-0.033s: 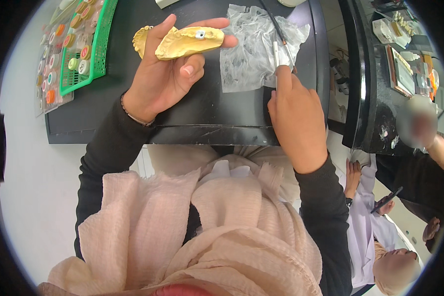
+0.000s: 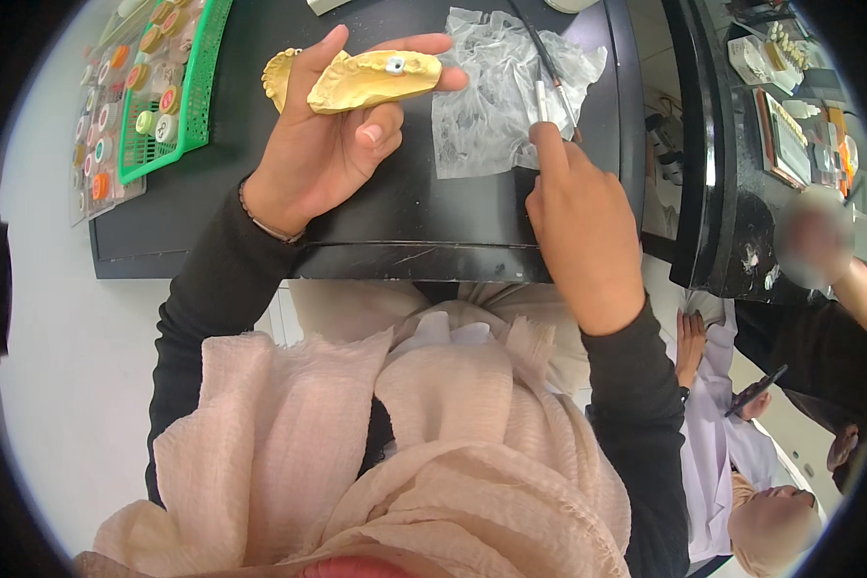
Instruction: The person paints a yellow dental model using a small brush, applying white and orange substances to the teeth. They hold the model in their left hand and manipulate the brush with their right hand, occasionally dipping the brush into a container or wiping it on a tissue.
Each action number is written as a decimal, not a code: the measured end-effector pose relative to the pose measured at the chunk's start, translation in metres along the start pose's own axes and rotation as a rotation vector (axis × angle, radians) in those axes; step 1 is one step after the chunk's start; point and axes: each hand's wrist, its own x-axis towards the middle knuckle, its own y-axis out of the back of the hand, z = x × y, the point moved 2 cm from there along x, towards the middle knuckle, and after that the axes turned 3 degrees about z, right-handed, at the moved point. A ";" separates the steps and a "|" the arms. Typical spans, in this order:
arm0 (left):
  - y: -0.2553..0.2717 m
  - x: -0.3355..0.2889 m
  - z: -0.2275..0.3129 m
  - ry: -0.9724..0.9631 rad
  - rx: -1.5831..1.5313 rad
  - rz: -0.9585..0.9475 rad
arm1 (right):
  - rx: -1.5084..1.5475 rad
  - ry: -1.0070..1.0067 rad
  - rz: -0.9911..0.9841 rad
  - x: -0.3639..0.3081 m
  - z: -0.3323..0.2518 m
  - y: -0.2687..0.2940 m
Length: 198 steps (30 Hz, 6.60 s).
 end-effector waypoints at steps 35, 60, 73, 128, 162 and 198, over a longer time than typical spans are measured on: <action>0.011 0.013 -0.004 -0.025 0.101 0.166 | 2.395 -0.406 0.078 0.091 0.008 -0.006; 0.022 0.007 -0.011 -0.405 0.152 0.133 | 1.183 0.369 -0.003 0.078 -0.005 0.009; 0.017 0.007 -0.011 -0.414 0.182 0.147 | 1.097 0.447 0.132 0.076 -0.013 0.005; 0.014 0.006 -0.008 -0.375 0.201 0.169 | 1.037 0.339 0.267 0.062 0.003 -0.002; 0.015 0.009 0.003 -0.117 -0.107 0.092 | 1.501 -0.073 0.240 0.068 0.015 -0.006; 0.011 0.007 0.002 -0.118 0.125 0.213 | 0.837 0.526 0.090 0.072 -0.011 0.010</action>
